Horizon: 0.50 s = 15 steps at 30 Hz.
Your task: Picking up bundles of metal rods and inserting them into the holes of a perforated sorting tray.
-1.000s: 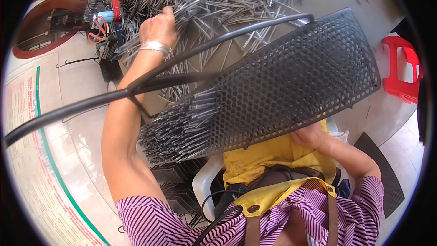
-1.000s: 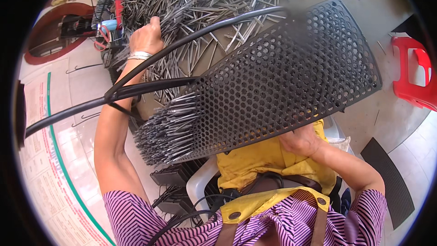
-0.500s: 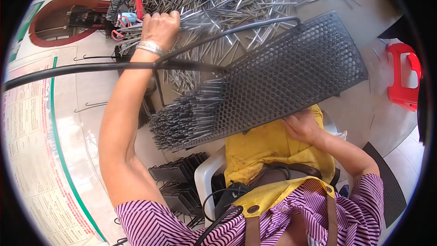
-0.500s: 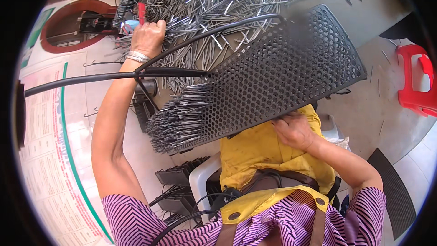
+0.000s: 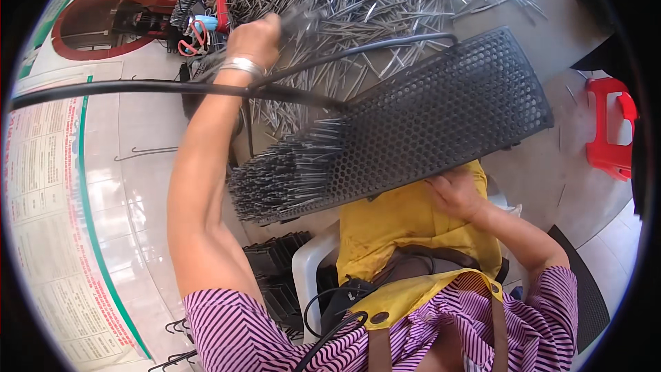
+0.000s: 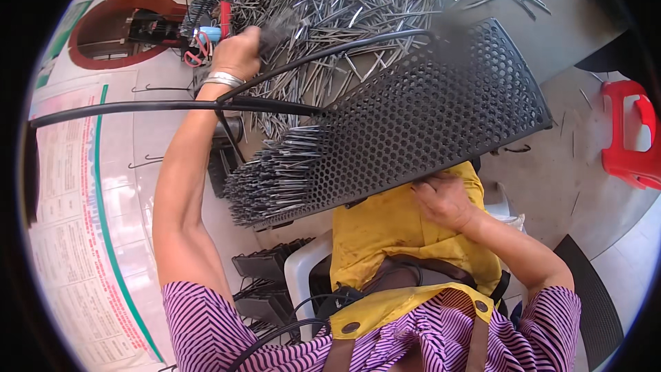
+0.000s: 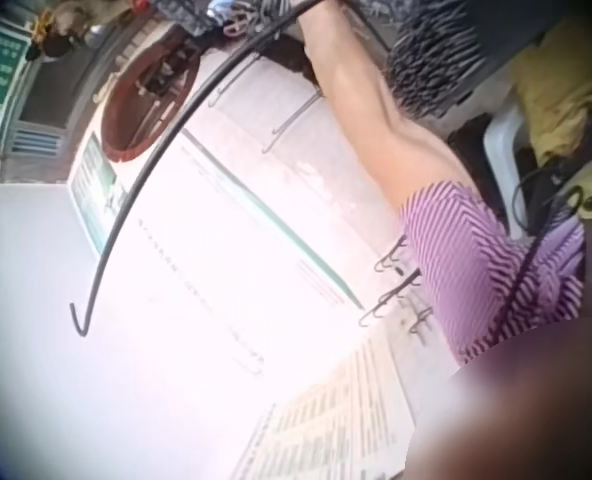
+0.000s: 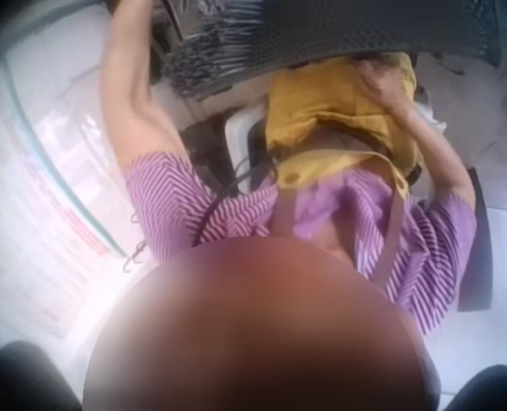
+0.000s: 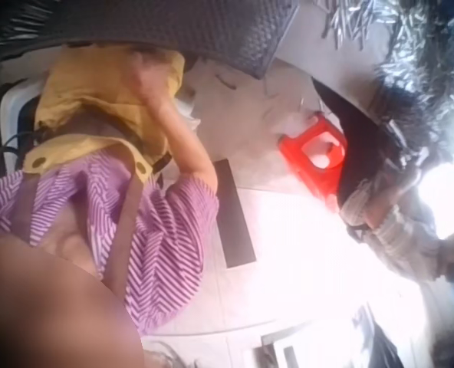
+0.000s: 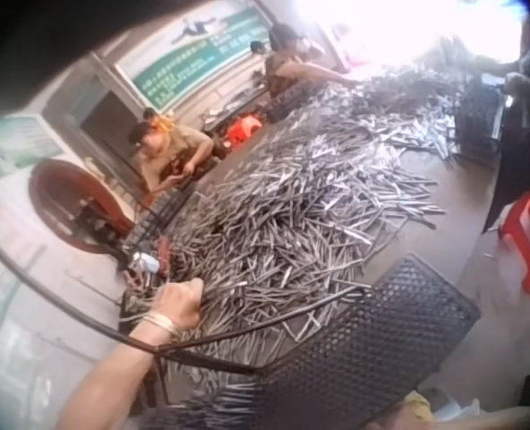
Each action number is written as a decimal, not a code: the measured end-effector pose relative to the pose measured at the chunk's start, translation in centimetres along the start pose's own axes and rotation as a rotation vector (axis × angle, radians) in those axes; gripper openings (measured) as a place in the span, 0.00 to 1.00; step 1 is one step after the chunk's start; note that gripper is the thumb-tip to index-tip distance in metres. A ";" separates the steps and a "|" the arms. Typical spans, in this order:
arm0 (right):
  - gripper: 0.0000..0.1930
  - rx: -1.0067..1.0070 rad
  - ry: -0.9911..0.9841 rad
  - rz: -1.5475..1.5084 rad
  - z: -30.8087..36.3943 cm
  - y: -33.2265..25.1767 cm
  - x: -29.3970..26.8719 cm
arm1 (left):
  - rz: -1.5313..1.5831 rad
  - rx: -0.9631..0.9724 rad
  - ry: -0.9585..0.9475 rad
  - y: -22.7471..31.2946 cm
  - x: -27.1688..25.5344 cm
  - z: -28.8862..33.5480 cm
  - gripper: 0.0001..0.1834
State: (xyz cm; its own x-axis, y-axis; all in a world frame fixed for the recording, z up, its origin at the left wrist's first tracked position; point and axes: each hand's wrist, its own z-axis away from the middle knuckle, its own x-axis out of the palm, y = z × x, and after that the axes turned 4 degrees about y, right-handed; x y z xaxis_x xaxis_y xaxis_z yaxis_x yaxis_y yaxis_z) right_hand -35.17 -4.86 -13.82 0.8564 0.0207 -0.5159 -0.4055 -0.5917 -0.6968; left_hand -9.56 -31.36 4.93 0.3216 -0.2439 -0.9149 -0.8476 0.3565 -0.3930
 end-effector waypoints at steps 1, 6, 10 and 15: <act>0.09 0.002 0.020 0.007 -0.1 0.0 0.0 | -0.032 0.113 -0.047 0.1 0.3 0.0 0.09; 0.09 0.005 0.029 0.026 -0.2 -0.1 0.0 | 0.459 -0.315 0.267 -1.1 1.5 -0.3 0.14; 0.07 -0.019 0.078 0.045 -0.4 0.2 0.1 | 1.295 -0.987 0.453 -1.7 0.9 -1.5 0.11; 0.07 -0.038 0.101 0.045 -0.9 -0.3 0.1 | 1.924 -1.091 0.434 -8.6 3.4 0.0 0.08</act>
State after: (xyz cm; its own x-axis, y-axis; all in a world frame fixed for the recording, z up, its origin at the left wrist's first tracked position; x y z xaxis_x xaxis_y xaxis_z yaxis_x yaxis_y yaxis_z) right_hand -34.68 -5.43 -13.25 0.8661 -0.0864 -0.4923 -0.4335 -0.6201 -0.6539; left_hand -1.16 -35.27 5.17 -0.8600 -0.4997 0.1037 0.1770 -0.1013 0.9790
